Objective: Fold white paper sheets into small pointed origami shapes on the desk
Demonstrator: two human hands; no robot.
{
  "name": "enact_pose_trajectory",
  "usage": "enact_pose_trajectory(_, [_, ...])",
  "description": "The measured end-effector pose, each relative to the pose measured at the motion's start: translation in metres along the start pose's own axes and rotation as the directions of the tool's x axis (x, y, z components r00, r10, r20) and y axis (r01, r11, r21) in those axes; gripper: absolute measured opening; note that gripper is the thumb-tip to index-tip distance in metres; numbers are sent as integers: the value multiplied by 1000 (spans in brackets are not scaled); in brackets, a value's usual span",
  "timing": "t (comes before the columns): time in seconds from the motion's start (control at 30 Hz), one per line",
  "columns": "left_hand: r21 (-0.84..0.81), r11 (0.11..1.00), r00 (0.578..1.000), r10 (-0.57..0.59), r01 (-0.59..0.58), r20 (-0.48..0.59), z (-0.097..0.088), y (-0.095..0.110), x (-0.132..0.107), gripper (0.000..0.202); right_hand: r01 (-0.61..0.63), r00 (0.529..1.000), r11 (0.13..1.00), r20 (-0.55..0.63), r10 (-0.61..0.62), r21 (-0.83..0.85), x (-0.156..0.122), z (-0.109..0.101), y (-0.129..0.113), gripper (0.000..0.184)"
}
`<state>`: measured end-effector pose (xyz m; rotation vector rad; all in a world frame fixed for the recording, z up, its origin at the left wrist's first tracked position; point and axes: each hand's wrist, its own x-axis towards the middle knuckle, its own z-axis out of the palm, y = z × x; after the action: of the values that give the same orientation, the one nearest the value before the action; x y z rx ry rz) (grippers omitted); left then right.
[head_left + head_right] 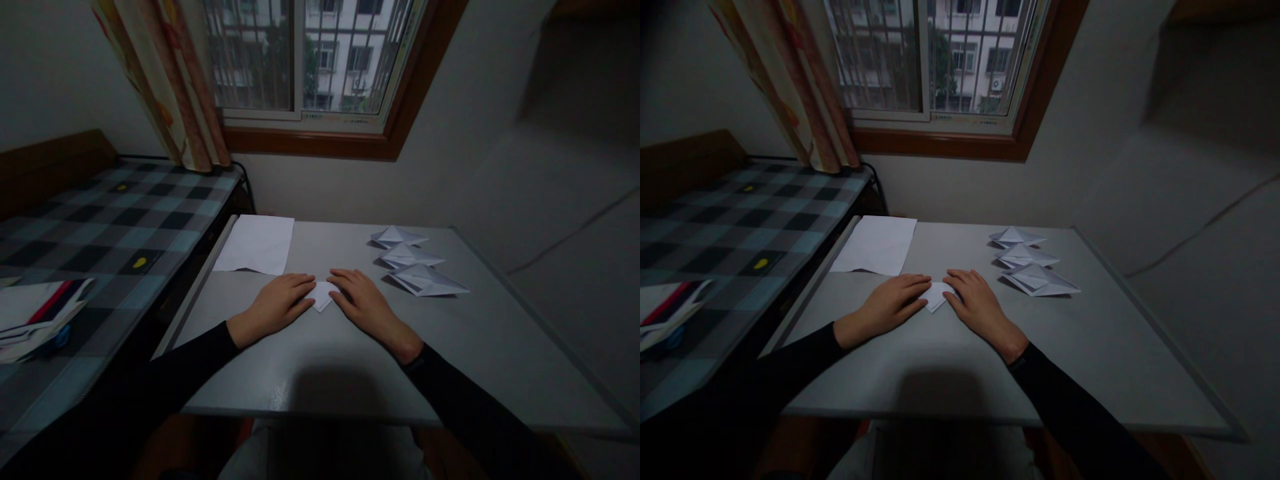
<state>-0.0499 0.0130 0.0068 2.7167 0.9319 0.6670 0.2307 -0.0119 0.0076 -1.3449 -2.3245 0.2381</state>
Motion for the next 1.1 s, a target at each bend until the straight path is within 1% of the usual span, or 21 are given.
enact_pose_trajectory(0.13, [-35, 999, 1000, -4, 4, -13, -4, 3, 2, 43, 53, 998, 993, -48, -48, 101, -1, 4, 0, 40])
enact_pose_trajectory(0.23, [-55, 998, 1000, 8, -10, -24, -6, 4, 4, 41, 58, 997, 987, -66, -48, 150, -1, 6, -1, 41])
enact_pose_trajectory(0.33, [-67, 998, 998, 9, -13, -65, -6, 4, 5, 41, 68, 994, 978, -98, -49, 199, 1, 5, -4, 39])
enact_pose_trajectory(0.43, [-27, 999, 994, 28, -31, -102, -6, 4, 5, 34, 90, 989, 968, -133, -60, 236, 3, 1, -11, 29])
enact_pose_trajectory(0.57, [59, 994, 984, 103, -95, -146, -10, 5, 4, 26, 121, 982, 960, -174, -78, 252, 4, -6, -17, 13])
enact_pose_trajectory(0.67, [115, 984, 970, 153, -133, -189, -13, 5, 4, 24, 169, 968, 955, -221, -116, 242, 2, -9, -19, 9])
enact_pose_trajectory(0.8, [152, 979, 949, 170, -132, -267, -16, 6, 2, 22, 242, 946, 949, -267, -185, 200, 1, -15, -22, 3])
enact_pose_trajectory(0.87, [153, 980, 932, 174, -130, -317, -17, 6, 1, 21, 277, 935, 945, -275, -223, 174, 1, -19, -25, 6])
enact_pose_trajectory(0.93, [151, 977, 927, 191, -148, -323, -17, 6, 2, 21, 310, 930, 937, -256, -263, 165, 0, -24, -28, 13])
enact_pose_trajectory(1.0, [139, 973, 936, 215, -182, -280, -19, 6, 3, 20, 329, 935, 927, -200, -294, 177, 0, -28, -30, 24])
enact_pose_trajectory(1.1, [94, 969, 949, 242, -227, -201, -23, 5, 5, 19, 327, 945, 925, -88, -316, 192, 0, -31, -30, 48])
